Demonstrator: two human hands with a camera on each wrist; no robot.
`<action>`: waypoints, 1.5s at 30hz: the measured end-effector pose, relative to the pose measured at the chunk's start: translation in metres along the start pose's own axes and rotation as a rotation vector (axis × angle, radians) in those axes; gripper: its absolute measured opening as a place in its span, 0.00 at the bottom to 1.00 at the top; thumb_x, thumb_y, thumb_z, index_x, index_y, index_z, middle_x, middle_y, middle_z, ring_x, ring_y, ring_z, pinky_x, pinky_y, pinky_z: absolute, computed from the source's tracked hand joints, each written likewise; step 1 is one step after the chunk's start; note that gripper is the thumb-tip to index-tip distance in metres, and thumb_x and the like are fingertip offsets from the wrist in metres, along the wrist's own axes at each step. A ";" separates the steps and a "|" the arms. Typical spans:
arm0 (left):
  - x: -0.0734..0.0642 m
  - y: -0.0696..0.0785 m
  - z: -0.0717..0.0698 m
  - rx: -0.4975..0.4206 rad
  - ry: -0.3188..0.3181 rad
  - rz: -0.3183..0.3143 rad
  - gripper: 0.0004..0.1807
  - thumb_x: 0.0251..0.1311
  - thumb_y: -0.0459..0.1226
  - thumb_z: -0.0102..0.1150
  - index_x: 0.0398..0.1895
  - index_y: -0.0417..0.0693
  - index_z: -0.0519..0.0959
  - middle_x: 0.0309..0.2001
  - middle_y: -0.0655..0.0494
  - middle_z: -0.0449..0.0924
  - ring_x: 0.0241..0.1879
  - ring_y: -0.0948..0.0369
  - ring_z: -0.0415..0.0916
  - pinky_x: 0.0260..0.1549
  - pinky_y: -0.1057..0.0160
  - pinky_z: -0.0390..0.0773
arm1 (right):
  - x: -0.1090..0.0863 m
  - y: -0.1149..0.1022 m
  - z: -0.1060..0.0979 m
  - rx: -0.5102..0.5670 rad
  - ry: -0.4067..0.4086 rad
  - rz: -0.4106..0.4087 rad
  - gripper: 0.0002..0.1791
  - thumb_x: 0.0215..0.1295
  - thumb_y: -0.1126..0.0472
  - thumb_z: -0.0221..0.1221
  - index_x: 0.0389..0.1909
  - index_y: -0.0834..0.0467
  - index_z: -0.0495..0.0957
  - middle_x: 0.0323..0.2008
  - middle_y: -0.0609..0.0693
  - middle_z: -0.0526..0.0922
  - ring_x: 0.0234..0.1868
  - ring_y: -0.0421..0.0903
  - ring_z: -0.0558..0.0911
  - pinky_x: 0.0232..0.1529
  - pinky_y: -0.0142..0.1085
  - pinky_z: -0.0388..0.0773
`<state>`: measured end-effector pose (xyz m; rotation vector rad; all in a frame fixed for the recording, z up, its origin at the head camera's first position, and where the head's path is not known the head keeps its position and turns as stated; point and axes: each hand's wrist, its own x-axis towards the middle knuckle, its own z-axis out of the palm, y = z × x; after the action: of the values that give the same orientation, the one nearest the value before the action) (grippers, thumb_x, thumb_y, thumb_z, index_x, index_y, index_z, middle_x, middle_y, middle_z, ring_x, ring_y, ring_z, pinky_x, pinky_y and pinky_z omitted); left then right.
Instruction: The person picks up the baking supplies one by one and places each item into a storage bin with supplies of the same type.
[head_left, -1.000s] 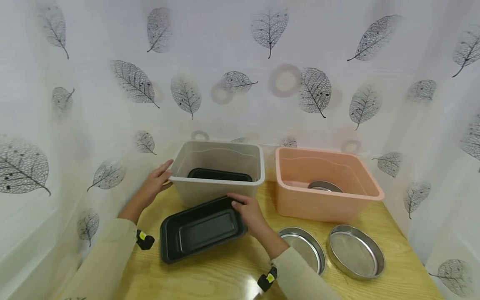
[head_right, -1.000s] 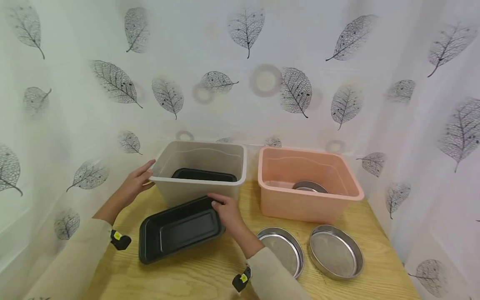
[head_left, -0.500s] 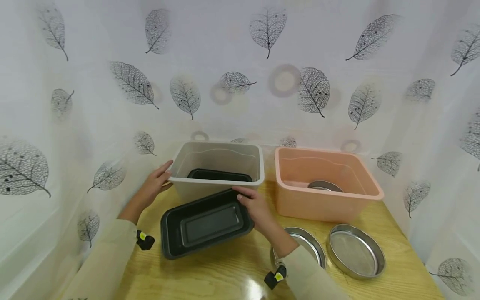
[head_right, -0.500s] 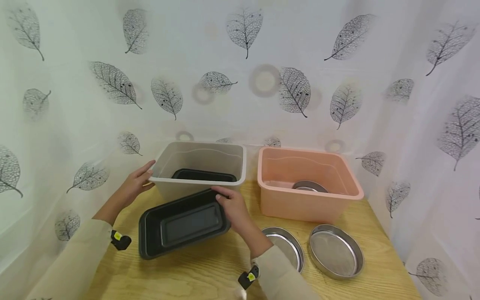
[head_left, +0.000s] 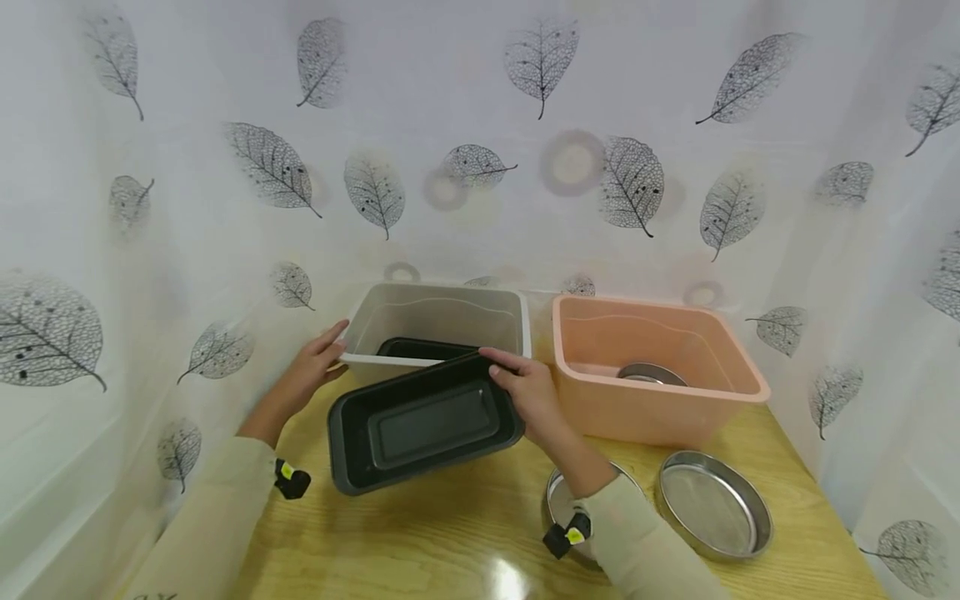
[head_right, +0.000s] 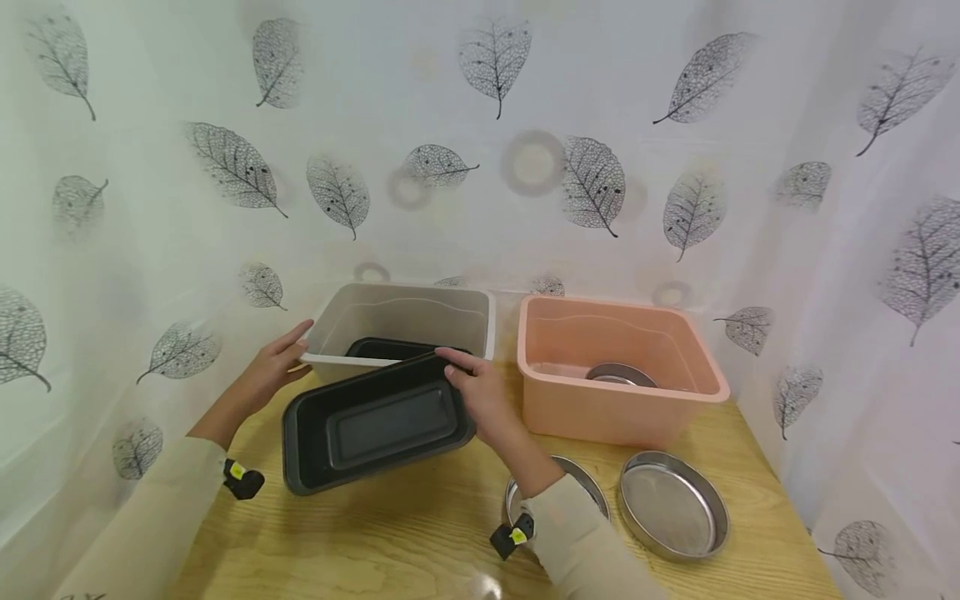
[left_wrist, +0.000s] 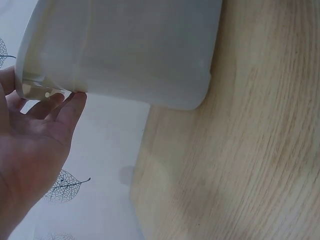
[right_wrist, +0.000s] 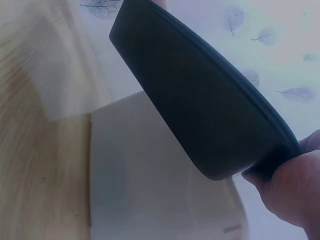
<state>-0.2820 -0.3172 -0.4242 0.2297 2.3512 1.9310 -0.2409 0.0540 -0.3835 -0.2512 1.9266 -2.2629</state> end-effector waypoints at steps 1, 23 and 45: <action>0.000 0.000 0.000 0.002 -0.001 0.001 0.35 0.81 0.48 0.37 0.82 0.51 0.39 0.81 0.38 0.39 0.76 0.39 0.50 0.71 0.42 0.56 | 0.001 -0.002 -0.001 -0.002 0.003 -0.002 0.19 0.72 0.70 0.56 0.63 0.64 0.78 0.63 0.60 0.78 0.45 0.51 0.87 0.44 0.41 0.87; 0.001 -0.002 0.000 -0.009 -0.002 0.003 0.36 0.81 0.49 0.38 0.83 0.51 0.40 0.80 0.37 0.41 0.74 0.42 0.52 0.71 0.43 0.58 | 0.018 -0.048 -0.037 -0.108 0.026 -0.002 0.23 0.76 0.64 0.54 0.69 0.58 0.74 0.63 0.61 0.77 0.41 0.47 0.88 0.41 0.38 0.88; 0.001 -0.001 -0.001 -0.035 -0.015 0.009 0.37 0.80 0.50 0.38 0.83 0.51 0.39 0.80 0.36 0.41 0.77 0.42 0.48 0.72 0.42 0.56 | 0.053 -0.057 -0.050 -0.011 0.077 -0.018 0.24 0.75 0.66 0.54 0.71 0.55 0.72 0.66 0.58 0.73 0.49 0.55 0.86 0.45 0.45 0.87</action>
<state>-0.2829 -0.3180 -0.4248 0.2513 2.3093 1.9656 -0.3043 0.0988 -0.3340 -0.1868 1.9821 -2.3068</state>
